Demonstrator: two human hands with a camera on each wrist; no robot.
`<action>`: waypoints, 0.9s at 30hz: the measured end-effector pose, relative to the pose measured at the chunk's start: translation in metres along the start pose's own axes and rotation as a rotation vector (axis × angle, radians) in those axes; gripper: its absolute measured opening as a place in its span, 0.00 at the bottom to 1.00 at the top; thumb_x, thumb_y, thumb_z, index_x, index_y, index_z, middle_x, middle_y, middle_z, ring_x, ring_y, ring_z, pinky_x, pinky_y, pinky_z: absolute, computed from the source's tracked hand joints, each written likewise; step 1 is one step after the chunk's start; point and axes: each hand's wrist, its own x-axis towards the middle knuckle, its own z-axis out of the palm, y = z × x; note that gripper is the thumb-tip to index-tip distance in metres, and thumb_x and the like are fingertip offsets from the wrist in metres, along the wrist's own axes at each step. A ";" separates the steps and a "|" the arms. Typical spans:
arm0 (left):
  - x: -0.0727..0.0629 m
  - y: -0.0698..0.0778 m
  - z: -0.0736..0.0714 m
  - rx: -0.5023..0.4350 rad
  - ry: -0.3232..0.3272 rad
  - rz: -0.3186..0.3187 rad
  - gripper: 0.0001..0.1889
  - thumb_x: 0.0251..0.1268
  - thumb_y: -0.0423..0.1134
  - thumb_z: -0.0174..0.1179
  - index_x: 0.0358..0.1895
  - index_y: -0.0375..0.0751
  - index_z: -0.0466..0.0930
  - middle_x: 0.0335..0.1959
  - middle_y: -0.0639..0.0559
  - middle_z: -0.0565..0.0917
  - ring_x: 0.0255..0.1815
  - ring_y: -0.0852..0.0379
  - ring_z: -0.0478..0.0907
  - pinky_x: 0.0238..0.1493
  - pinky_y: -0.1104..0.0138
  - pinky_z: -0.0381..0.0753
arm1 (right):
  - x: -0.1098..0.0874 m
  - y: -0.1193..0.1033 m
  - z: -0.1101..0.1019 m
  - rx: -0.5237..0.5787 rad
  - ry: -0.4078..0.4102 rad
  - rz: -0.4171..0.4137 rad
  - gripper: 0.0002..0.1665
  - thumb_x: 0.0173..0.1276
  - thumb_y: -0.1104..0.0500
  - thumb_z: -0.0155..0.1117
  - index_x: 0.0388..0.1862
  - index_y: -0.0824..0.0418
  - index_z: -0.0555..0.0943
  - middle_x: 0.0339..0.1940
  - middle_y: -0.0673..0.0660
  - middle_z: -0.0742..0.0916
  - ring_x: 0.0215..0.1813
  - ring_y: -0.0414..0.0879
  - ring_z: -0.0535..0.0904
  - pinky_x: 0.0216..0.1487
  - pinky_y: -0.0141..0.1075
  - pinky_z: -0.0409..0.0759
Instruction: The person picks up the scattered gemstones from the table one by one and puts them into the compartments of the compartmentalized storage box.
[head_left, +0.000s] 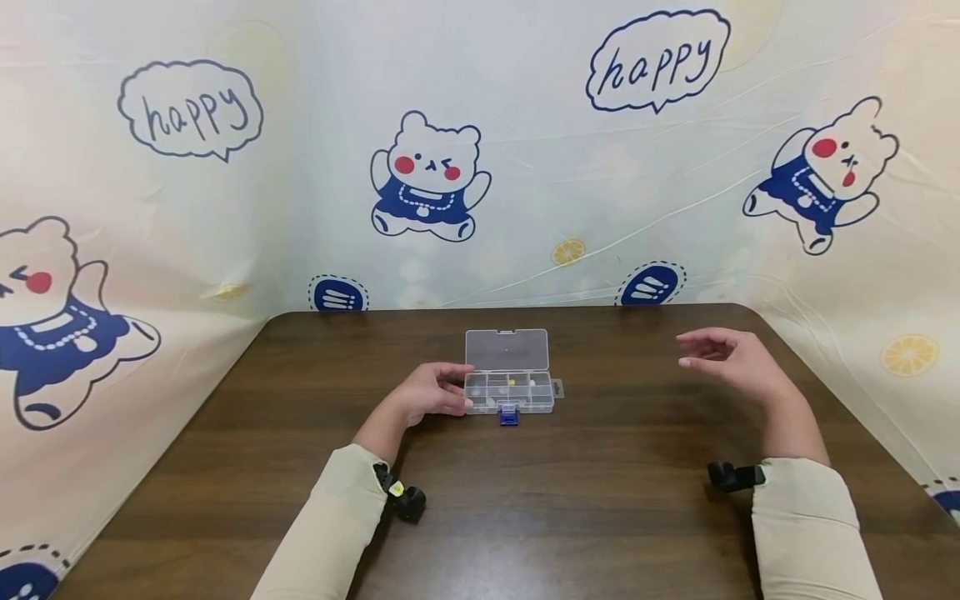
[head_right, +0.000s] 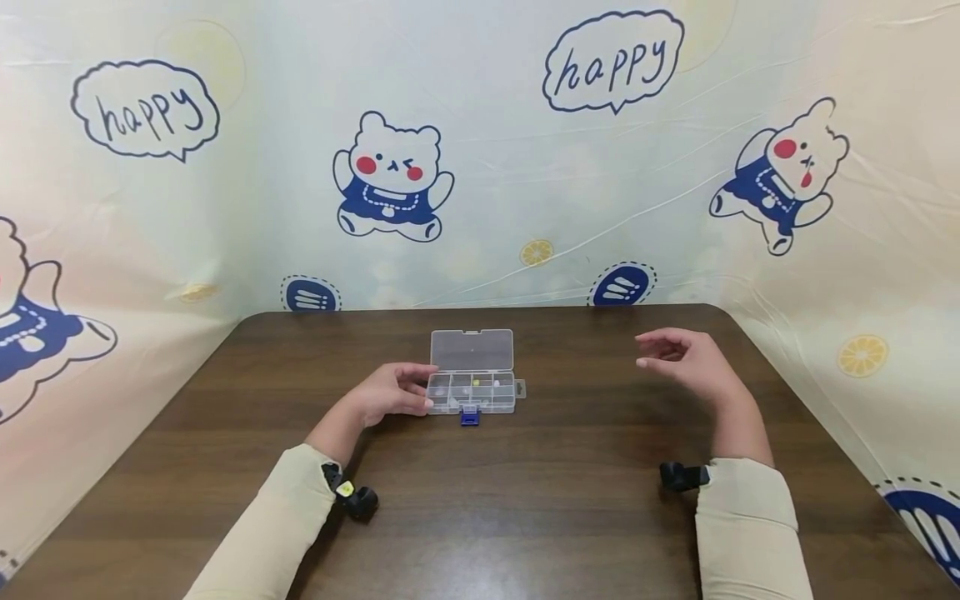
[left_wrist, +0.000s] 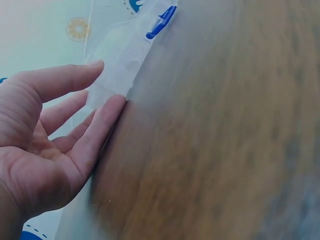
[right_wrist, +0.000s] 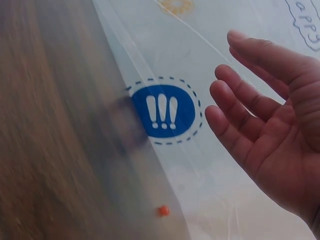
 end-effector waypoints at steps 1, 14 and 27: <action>0.000 0.000 0.001 0.001 0.000 0.003 0.35 0.51 0.20 0.69 0.66 0.38 0.73 0.48 0.36 0.78 0.36 0.51 0.81 0.43 0.60 0.86 | -0.001 0.002 -0.002 0.000 0.005 0.008 0.26 0.64 0.50 0.71 0.58 0.61 0.80 0.51 0.63 0.84 0.45 0.41 0.79 0.42 0.26 0.80; 0.000 -0.002 0.003 -0.008 0.014 0.010 0.34 0.52 0.21 0.69 0.65 0.38 0.73 0.50 0.37 0.76 0.40 0.49 0.79 0.43 0.59 0.86 | -0.013 0.027 -0.017 -0.013 0.018 0.113 0.30 0.65 0.47 0.69 0.60 0.64 0.78 0.54 0.68 0.82 0.43 0.40 0.78 0.41 0.25 0.79; -0.002 -0.004 0.002 -0.022 -0.002 0.027 0.34 0.53 0.21 0.68 0.67 0.36 0.71 0.54 0.35 0.74 0.42 0.50 0.78 0.44 0.60 0.85 | -0.021 0.059 -0.021 -0.081 0.053 0.200 0.35 0.67 0.45 0.66 0.64 0.67 0.74 0.57 0.71 0.80 0.52 0.57 0.78 0.38 0.21 0.75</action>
